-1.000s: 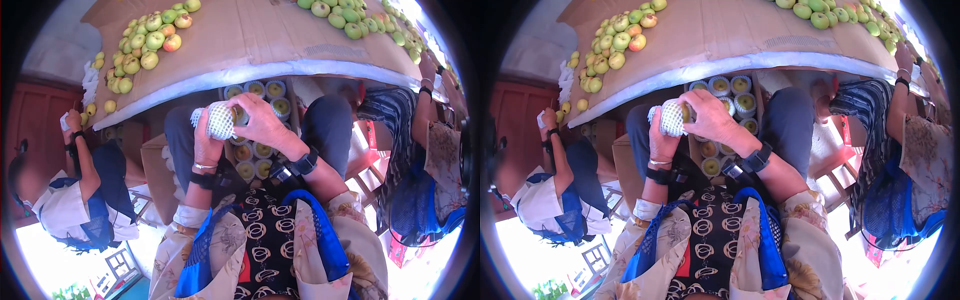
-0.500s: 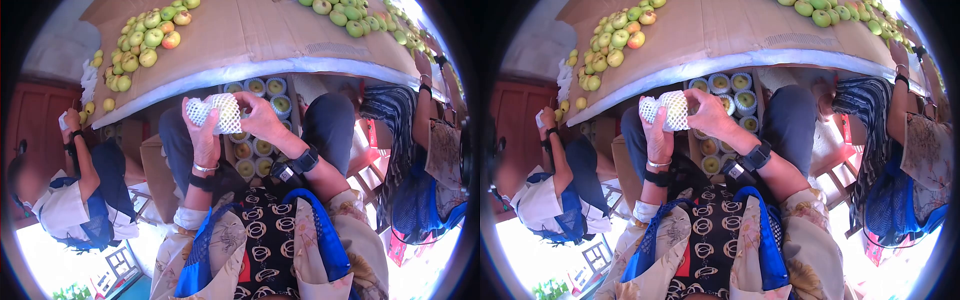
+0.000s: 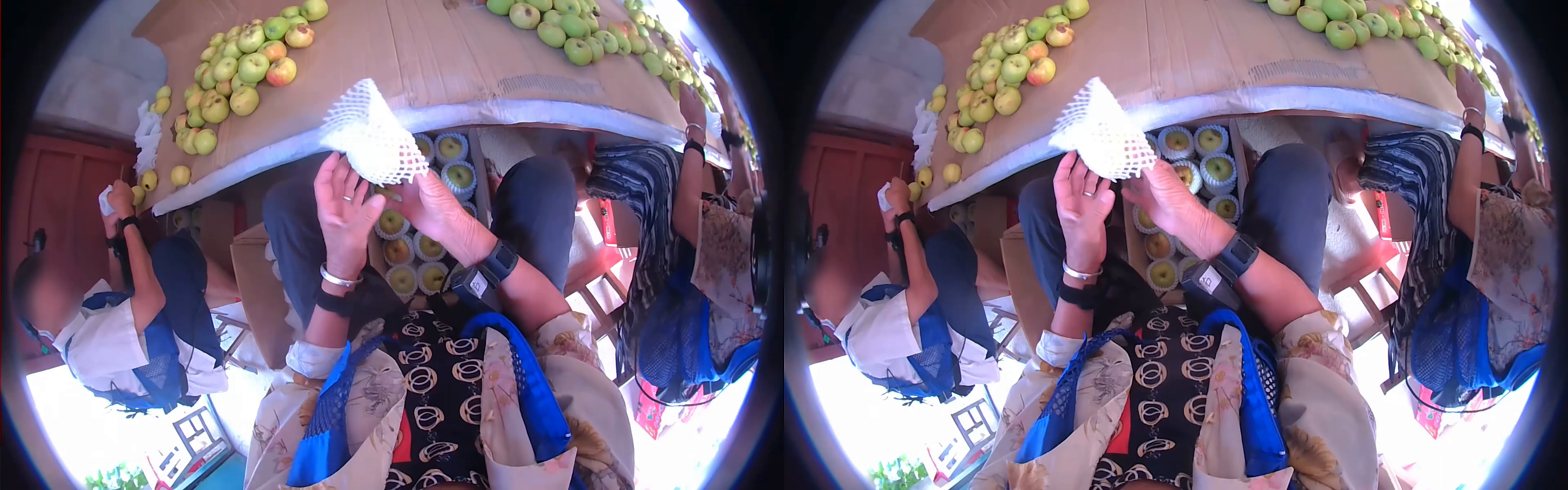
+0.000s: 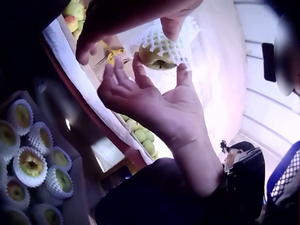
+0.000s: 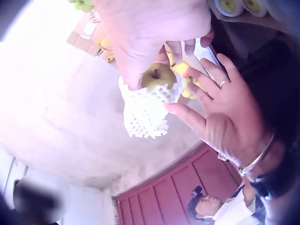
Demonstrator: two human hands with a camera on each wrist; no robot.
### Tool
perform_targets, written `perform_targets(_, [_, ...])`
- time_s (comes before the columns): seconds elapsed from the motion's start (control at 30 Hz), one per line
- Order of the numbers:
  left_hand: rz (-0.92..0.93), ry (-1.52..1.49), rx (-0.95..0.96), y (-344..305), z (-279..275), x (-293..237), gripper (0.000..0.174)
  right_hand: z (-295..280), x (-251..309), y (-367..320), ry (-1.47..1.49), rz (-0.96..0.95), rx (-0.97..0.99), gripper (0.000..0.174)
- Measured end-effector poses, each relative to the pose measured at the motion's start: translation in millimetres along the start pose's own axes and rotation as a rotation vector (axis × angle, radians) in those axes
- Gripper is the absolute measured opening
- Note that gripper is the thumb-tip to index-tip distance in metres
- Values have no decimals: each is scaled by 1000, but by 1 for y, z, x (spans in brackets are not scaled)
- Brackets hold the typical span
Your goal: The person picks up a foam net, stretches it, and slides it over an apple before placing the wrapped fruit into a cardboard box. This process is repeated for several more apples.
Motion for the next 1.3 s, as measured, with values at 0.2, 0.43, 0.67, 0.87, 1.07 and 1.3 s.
perform_targets(0.2, [205, 632, -106, -3, -7, 5, 48, 8, -10, -5, 81, 61, 128, 48])
perform_targets(0.43, [424, 920, -144, -3, -15, -20, 21, 10, -12, -7, 35, 119, 109, 51])
perform_targets(0.67, [501, 1134, -58, -4, -6, -22, 16, 17, -9, -10, 129, 67, 121, 53])
perform_targets(0.87, [515, 1068, -73, -8, 7, -21, 20, 25, -3, -13, 71, 25, 104, 54])
perform_targets(1.07, [462, 1068, 112, -13, 20, -19, 18, 19, -1, -11, 143, -100, 43, 30])
perform_targets(1.3, [310, 557, -150, -9, -27, -27, 40, 8, 26, -11, -216, -255, -49, 26])
Point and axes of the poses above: each hand's wrist, its own y-axis towards the middle knuckle, its own z-axis out of the palm, x = y × z, the point moved 5 cm from there along y, towards the middle knuckle, and after that the axes turned 2 degrees about x, right-handed, at the moved point
